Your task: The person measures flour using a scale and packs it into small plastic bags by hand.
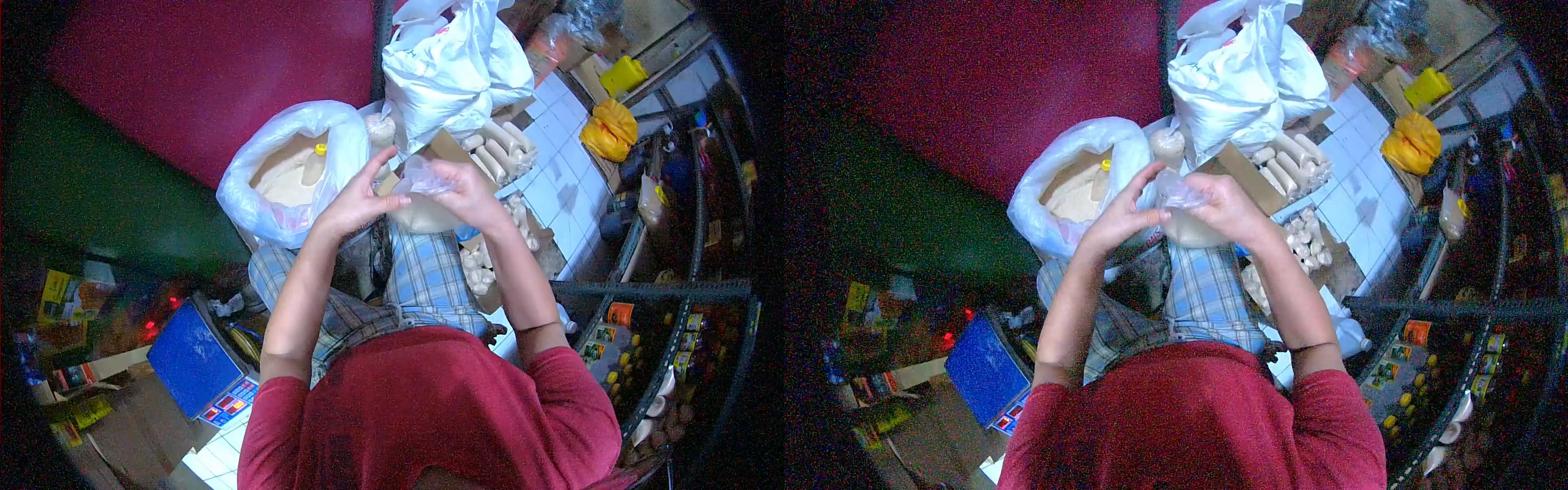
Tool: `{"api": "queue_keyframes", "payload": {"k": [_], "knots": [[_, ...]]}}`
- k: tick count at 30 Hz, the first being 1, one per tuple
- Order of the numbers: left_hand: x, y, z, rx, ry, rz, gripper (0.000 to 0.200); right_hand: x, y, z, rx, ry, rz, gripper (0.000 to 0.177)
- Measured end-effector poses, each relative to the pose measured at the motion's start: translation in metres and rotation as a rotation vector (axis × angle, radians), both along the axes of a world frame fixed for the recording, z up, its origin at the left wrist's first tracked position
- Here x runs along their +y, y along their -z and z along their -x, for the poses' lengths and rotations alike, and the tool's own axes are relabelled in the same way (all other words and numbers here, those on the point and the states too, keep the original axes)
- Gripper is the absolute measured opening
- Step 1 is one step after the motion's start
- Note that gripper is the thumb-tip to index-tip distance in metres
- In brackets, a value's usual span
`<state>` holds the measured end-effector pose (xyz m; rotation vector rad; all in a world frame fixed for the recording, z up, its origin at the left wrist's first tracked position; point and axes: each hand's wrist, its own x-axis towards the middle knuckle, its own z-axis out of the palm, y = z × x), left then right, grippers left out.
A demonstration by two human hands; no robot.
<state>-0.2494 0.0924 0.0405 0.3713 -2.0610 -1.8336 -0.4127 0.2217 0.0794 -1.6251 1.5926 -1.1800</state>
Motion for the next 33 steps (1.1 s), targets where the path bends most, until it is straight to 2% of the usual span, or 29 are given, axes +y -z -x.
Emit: {"api": "queue_keyframes", "payload": {"k": [3,6,8,10,13,15,17,18,20,21,22,25,29,31,33], "knots": [[0.001,0.014,0.006,-0.014,0.16,0.038,0.094,0.002,-0.002,0.014,-0.308,0.132,-0.042,0.02],[-0.001,0.026,0.02,-0.033,0.225,0.228,0.098,0.005,-0.018,0.006,-0.32,0.112,-0.04,0.021],[0.002,0.034,0.028,-0.066,0.315,0.054,0.092,0.0,-0.016,0.003,-0.334,0.092,-0.038,0.02],[0.007,0.043,0.035,-0.068,0.3,-0.047,0.086,-0.011,-0.003,0.005,-0.358,0.095,-0.046,0.018],[0.022,0.05,0.033,-0.024,0.164,-0.08,0.079,-0.018,0.008,-0.001,-0.234,0.043,-0.089,0.017],[0.025,0.05,0.033,0.011,0.138,-0.079,0.077,-0.021,0.013,-0.003,-0.264,0.073,-0.125,0.018],[0.027,0.055,0.033,-0.039,0.195,0.038,0.071,-0.022,0.001,-0.014,-0.243,0.113,-0.181,0.018],[0.027,0.056,0.035,-0.063,0.225,0.1,0.068,-0.024,-0.003,-0.023,-0.07,0.085,-0.01,0.014],[0.027,0.054,0.044,-0.007,0.119,0.53,0.064,-0.026,0.012,-0.043,0.218,0.051,0.091,0.012],[0.027,0.051,0.049,0.027,0.062,0.744,0.063,-0.025,0.014,-0.05,0.269,0.023,0.116,0.012],[0.034,0.041,0.048,-0.096,0.079,0.691,0.053,-0.023,0.017,-0.057,0.32,-0.005,0.142,0.012],[0.035,0.051,0.039,-0.041,0.09,0.824,0.049,-0.014,0.013,-0.072,0.201,-0.099,0.147,0.014],[0.036,0.035,0.029,-0.361,-0.009,1.096,0.079,-0.004,0.013,-0.078,0.081,-0.141,0.142,0.016],[0.036,0.035,0.031,-0.321,0.082,1.032,0.072,-0.002,0.006,-0.076,-0.046,-0.152,0.056,0.015],[0.037,0.044,0.033,-0.295,0.194,0.993,0.07,-0.003,0.01,-0.079,0.034,-0.151,0.117,0.015]]}}
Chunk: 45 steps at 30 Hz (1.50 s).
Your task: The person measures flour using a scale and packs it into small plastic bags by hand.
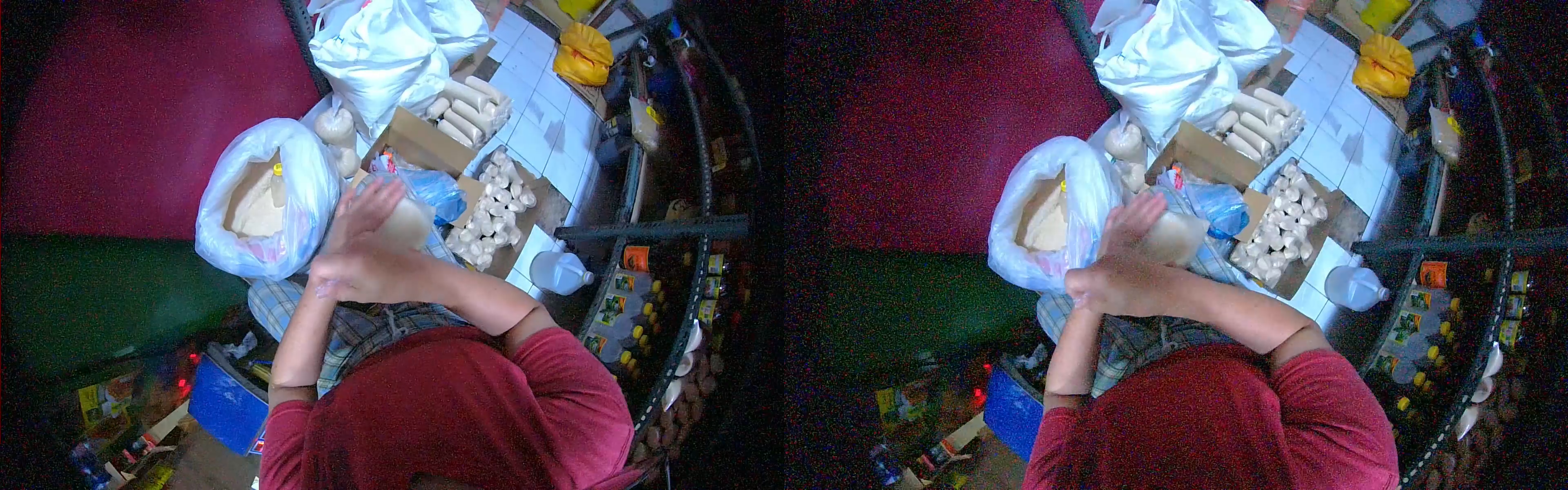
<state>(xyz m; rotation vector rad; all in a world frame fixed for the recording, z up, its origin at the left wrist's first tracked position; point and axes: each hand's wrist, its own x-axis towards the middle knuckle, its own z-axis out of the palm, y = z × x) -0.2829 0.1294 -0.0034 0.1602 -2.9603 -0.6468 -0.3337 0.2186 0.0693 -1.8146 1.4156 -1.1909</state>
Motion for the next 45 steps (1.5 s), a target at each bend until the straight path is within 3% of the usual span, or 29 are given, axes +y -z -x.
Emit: {"api": "queue_keyframes", "payload": {"k": [4,8,11,14,17,20,22,24,28,30,32,35,38,40,42,44,45], "knots": [[0.005,0.022,-0.005,0.058,0.157,-0.002,0.08,0.0,0.014,-0.009,0.017,-0.012,0.108,0.02],[0.018,0.006,-0.017,0.097,0.063,-0.218,0.075,0.002,0.019,-0.009,-0.155,-0.099,0.009,0.025],[0.016,0.022,-0.004,-0.011,-0.011,0.127,0.085,-0.001,0.009,0.002,-0.261,-0.123,-0.068,0.026],[0.015,-0.017,0.004,0.076,-0.066,0.192,0.089,-0.002,0.008,0.006,-0.307,-0.095,-0.072,0.028],[0.011,0.004,0.012,0.022,0.137,0.273,0.085,0.004,-0.002,0.009,-0.314,-0.059,-0.098,0.029],[0.008,-0.009,0.011,0.001,0.277,0.005,0.065,0.004,0.007,0.011,-0.299,0.025,0.016,0.029],[0.008,0.017,0.015,0.026,0.138,-1.201,0.054,-0.004,0.011,0.026,-0.231,0.098,0.046,0.029],[0.003,0.034,0.021,0.035,0.048,-1.547,0.05,-0.021,0.01,0.038,-0.396,0.227,-0.033,0.026],[-0.026,0.031,0.05,0.031,0.078,-0.54,0.051,-0.062,0.015,0.059,-0.676,0.342,-0.118,0.022],[-0.038,0.032,0.061,-0.009,0.074,-0.528,0.051,-0.083,0.027,0.071,-0.864,0.382,-0.117,0.022],[-0.046,0.035,0.066,-0.088,0.062,-1.008,0.051,-0.101,0.039,0.082,-1.119,0.478,-0.108,0.024],[-0.043,0.012,0.056,-0.007,-0.221,-1.049,0.042,-0.106,0.053,0.103,-1.301,0.397,-0.025,0.027],[-0.041,-0.007,0.054,0.013,-0.275,-1.132,0.035,-0.076,0.023,0.111,-0.926,0.446,-0.061,0.035],[-0.044,-0.003,0.049,-0.04,-0.252,-1.255,0.035,-0.047,0.02,0.126,-0.541,0.654,0.114,0.04],[-0.05,0.02,0.043,-0.109,-0.216,-1.438,0.039,-0.015,0.029,0.137,-0.485,0.874,0.159,0.042],[-0.046,0.029,0.043,-0.05,-0.244,-1.388,0.038,0.007,0.055,0.121,-0.345,1.021,0.098,0.04],[-0.043,0.033,0.043,-0.023,-0.261,-1.365,0.037,0.011,0.084,0.107,-0.111,0.919,-0.157,0.042]]}}
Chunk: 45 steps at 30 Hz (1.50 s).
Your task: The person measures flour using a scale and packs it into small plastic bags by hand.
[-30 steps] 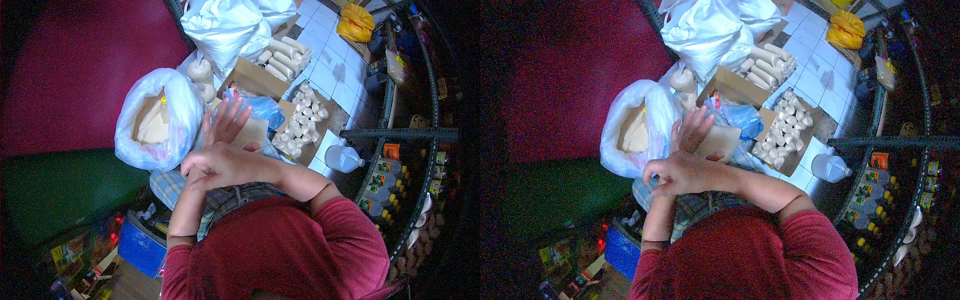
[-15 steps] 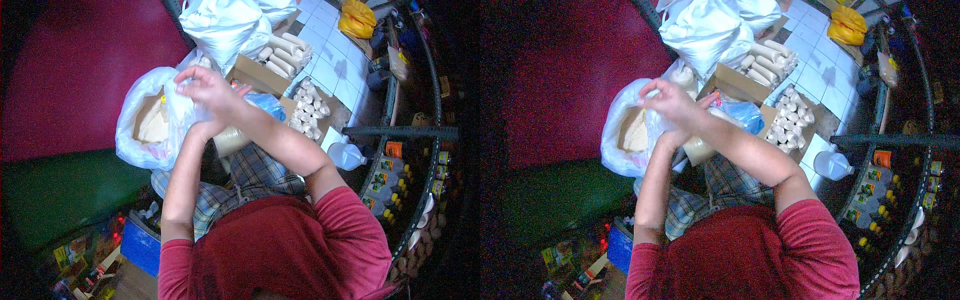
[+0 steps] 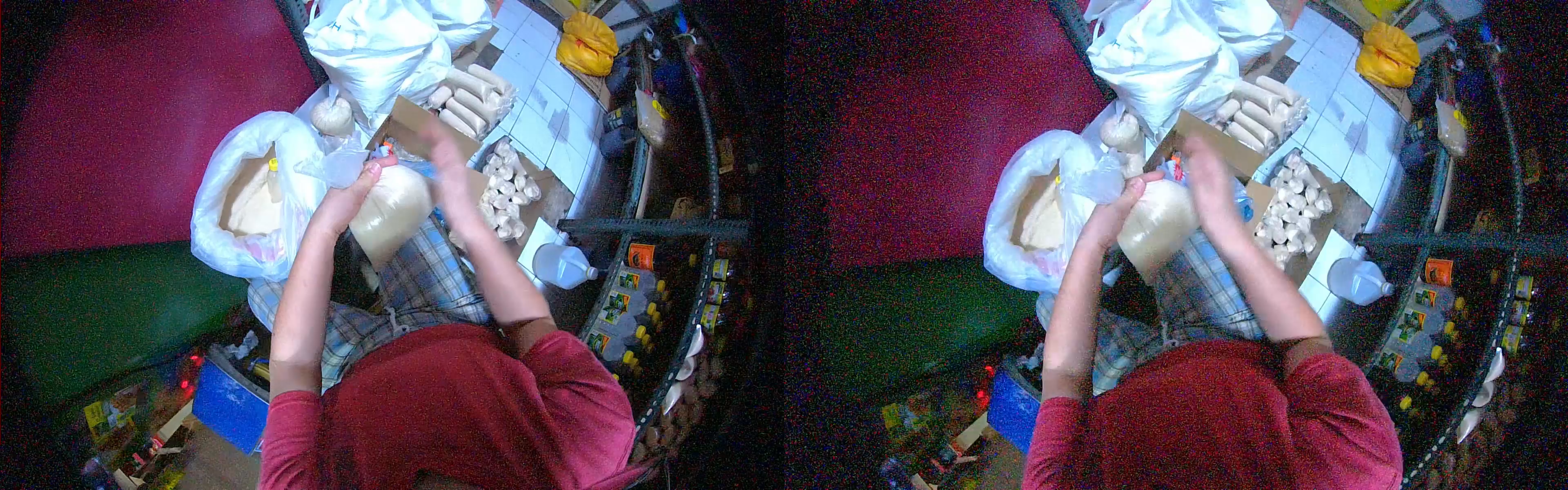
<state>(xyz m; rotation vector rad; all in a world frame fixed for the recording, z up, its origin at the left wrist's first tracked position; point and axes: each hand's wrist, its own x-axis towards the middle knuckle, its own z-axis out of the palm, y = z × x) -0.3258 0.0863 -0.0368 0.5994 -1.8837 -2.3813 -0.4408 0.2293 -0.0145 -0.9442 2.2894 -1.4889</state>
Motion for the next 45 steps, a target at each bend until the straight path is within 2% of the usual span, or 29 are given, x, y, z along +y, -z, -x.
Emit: {"api": "queue_keyframes", "payload": {"k": [2,3,6,9,10,11,13,14,17,20,22,24,26,29,30,31,32,33,35,36,39,42,45], "knots": [[0.003,0.009,0.003,0.049,0.014,0.256,0.037,0.005,0.018,-0.02,0.092,-0.138,-0.211,0.046],[0.004,0.011,0.004,0.076,0.022,0.391,0.036,0.006,0.014,-0.024,0.105,-0.14,-0.106,0.048],[0.009,0.009,0.004,0.059,-0.026,0.401,0.033,0.005,0.014,-0.022,0.116,-0.167,0.075,0.057],[0.015,-0.005,0.001,0.192,-0.025,0.74,0.031,0.015,0.001,-0.016,0.252,-0.23,0.127,0.068],[0.016,-0.008,-0.001,0.213,0.063,0.973,0.037,0.015,-0.013,-0.016,0.28,-0.285,0.147,0.072],[0.019,-0.011,-0.005,0.227,0.086,0.905,0.037,0.015,-0.027,-0.017,0.306,-0.341,0.168,0.076],[0.04,-0.053,-0.015,0.241,0.152,0.758,0.035,0.014,-0.066,-0.026,0.268,-0.494,0.23,0.083],[0.056,-0.047,-0.018,0.255,-0.073,0.282,0.031,0.01,-0.074,-0.028,0.061,-0.582,0.241,0.061],[0.06,-0.025,-0.009,0.475,-0.1,0.738,0.026,-0.005,-0.085,-0.032,-0.285,-0.668,0.282,0.037],[0.054,-0.015,-0.012,0.409,-0.028,0.842,0.02,-0.019,-0.077,-0.031,-0.857,-0.718,0.565,0.027],[0.056,-0.025,-0.015,0.46,-0.063,0.779,0.019,-0.018,-0.081,-0.033,-0.874,-0.685,0.493,0.033],[0.056,-0.031,-0.017,0.489,-0.074,0.722,0.019,-0.013,-0.086,-0.03,-0.742,-0.673,0.526,0.042],[0.055,-0.033,-0.015,0.501,-0.063,0.67,0.019,-0.001,-0.091,-0.019,-0.451,-0.672,0.655,0.054],[0.053,-0.034,-0.017,0.436,-0.065,0.821,0.021,0.022,-0.086,0.001,-0.021,-0.721,0.233,0.078],[0.054,-0.033,-0.017,0.444,-0.072,0.792,0.022,0.023,-0.077,-0.002,0.307,-0.707,0.008,0.086],[0.056,-0.031,-0.018,0.451,-0.075,0.761,0.022,0.017,-0.072,-0.013,0.47,-0.652,0.002,0.063],[0.058,-0.028,-0.018,0.454,-0.075,0.727,0.023,0.009,-0.066,-0.018,0.416,-0.698,0.052,0.048],[0.059,-0.02,-0.014,0.479,-0.104,0.798,0.024,0.001,-0.062,-0.021,0.358,-0.743,0.102,0.034],[0.058,0.001,-0.003,0.525,-0.164,0.946,0.025,-0.013,-0.069,-0.029,0.308,-0.672,0.023,0.023],[0.058,-0.001,-0.002,0.479,-0.077,0.725,0.031,-0.018,-0.072,-0.033,0.285,-0.636,-0.014,0.021],[0.051,-0.017,-0.01,0.221,0.085,0.645,0.043,-0.021,-0.061,-0.047,-0.21,-0.461,0.385,0.02],[0.051,-0.071,-0.025,0.152,0.245,1.168,0.055,-0.007,-0.074,-0.047,-0.627,-0.456,0.511,0.019],[0.047,-0.062,-0.034,0.127,0.118,1.212,0.061,-0.002,-0.074,-0.053,-0.652,-0.504,0.584,0.018]]}}
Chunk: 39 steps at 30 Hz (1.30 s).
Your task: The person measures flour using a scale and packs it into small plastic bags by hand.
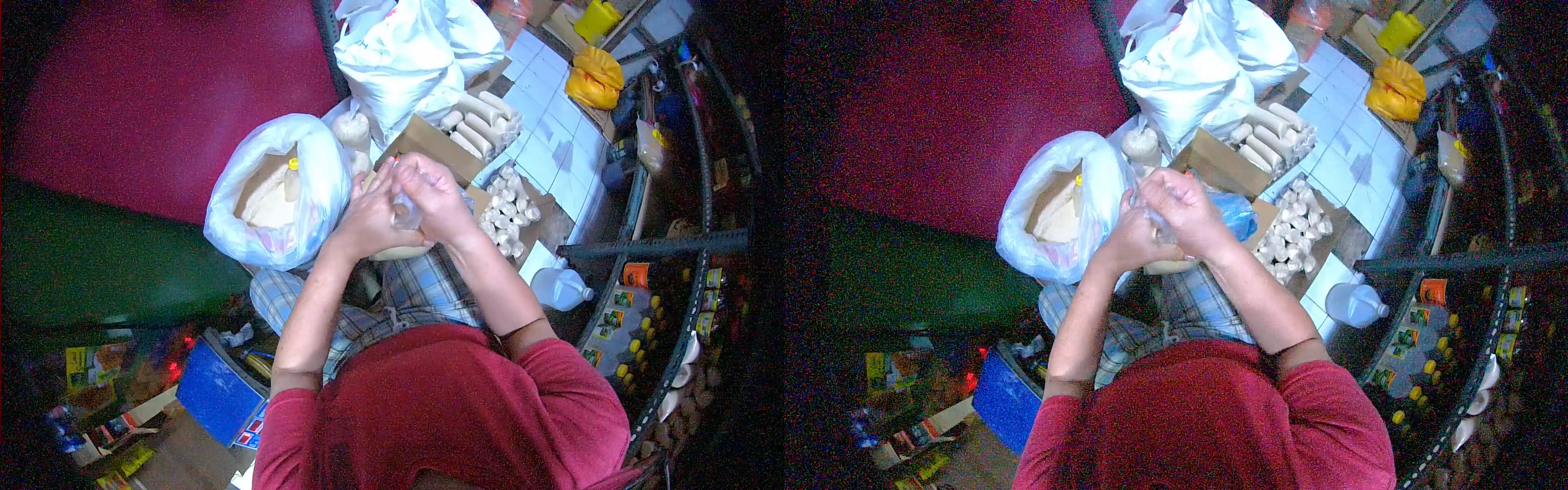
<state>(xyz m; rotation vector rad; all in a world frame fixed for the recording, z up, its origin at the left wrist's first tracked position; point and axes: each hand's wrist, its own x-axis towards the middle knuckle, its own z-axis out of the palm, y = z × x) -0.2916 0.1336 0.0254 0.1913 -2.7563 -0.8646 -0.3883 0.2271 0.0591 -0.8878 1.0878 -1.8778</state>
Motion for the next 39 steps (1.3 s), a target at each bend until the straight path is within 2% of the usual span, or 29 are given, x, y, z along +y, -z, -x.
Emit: {"api": "queue_keyframes", "payload": {"k": [1,4,6,7,10,12,14,16,17,20,22,24,25,26,27,30,31,34,36,37,39], "knots": [[0.0,0.005,-0.001,0.014,-0.014,0.027,0.063,0.0,-0.008,-0.009,-0.061,-0.064,0.033,0.018],[0.0,0.022,0.0,-0.008,0.048,0.172,0.066,0.0,-0.003,-0.034,0.438,-0.089,-0.021,0.021],[-0.001,0.022,0.0,-0.104,0.095,0.261,0.066,0.004,-0.003,-0.049,0.602,-0.169,-0.018,0.023],[0.0,0.021,-0.003,-0.119,0.139,0.243,0.078,0.007,-0.003,-0.054,0.682,-0.212,-0.018,0.024],[0.012,-0.002,-0.014,-0.13,0.212,0.182,0.077,0.015,-0.007,-0.063,0.585,-0.334,-0.108,0.027],[0.019,0.003,-0.016,-0.127,0.227,0.231,0.074,0.01,0.002,-0.063,0.514,-0.335,-0.082,0.028],[0.02,0.014,-0.015,-0.101,0.227,0.328,0.071,0.002,0.007,-0.054,0.509,-0.321,-0.071,0.029],[0.015,0.032,-0.011,-0.057,0.22,0.473,0.069,-0.002,0.002,-0.047,0.452,-0.288,-0.207,0.031],[0.015,0.04,-0.01,-0.048,0.233,0.31,0.065,-0.003,-0.002,-0.043,0.421,-0.271,-0.275,0.032],[0.011,0.018,-0.01,-0.029,0.311,-0.122,0.063,-0.002,-0.006,-0.037,0.317,-0.218,-0.304,0.025],[0.013,0.008,-0.009,0.0,0.254,0.198,0.061,-0.001,-0.006,-0.035,0.184,-0.17,-0.261,0.021],[0.011,0.028,-0.001,0.037,0.236,0.167,0.057,-0.001,-0.008,-0.029,-0.019,-0.1,-0.21,0.018],[0.006,0.047,0.013,0.061,0.247,-0.023,0.055,-0.001,-0.009,-0.024,-0.133,-0.058,-0.179,0.016],[0.009,0.063,0.012,0.132,0.151,-0.177,0.049,0.0,-0.011,-0.016,-0.229,-0.013,-0.148,0.015],[0.012,0.058,0.014,0.222,0.064,-0.334,0.044,0.001,-0.009,-0.006,-0.316,0.035,-0.114,0.014],[-0.002,0.046,0.033,-0.075,0.213,-0.281,0.043,-0.003,0.016,0.027,-0.444,0.225,-0.031,0.017],[-0.003,0.045,0.039,-0.163,0.189,-0.251,0.045,-0.003,0.018,0.037,-0.459,0.294,-0.002,0.019],[-0.005,0.047,0.049,-0.164,0.109,-0.391,0.046,0.02,-0.008,0.06,0.483,0.62,-0.304,0.021],[-0.01,0.051,0.051,-0.191,0.149,-0.39,0.047,0.039,-0.041,0.052,0.843,0.708,-0.187,0.023],[-0.011,0.051,0.05,-0.214,0.179,-0.38,0.048,0.051,-0.055,0.038,0.946,0.492,-0.25,0.026],[-0.011,0.054,0.051,-0.262,0.25,-0.273,0.048,0.05,-0.043,0.021,1.281,0.222,-0.224,0.026]]}}
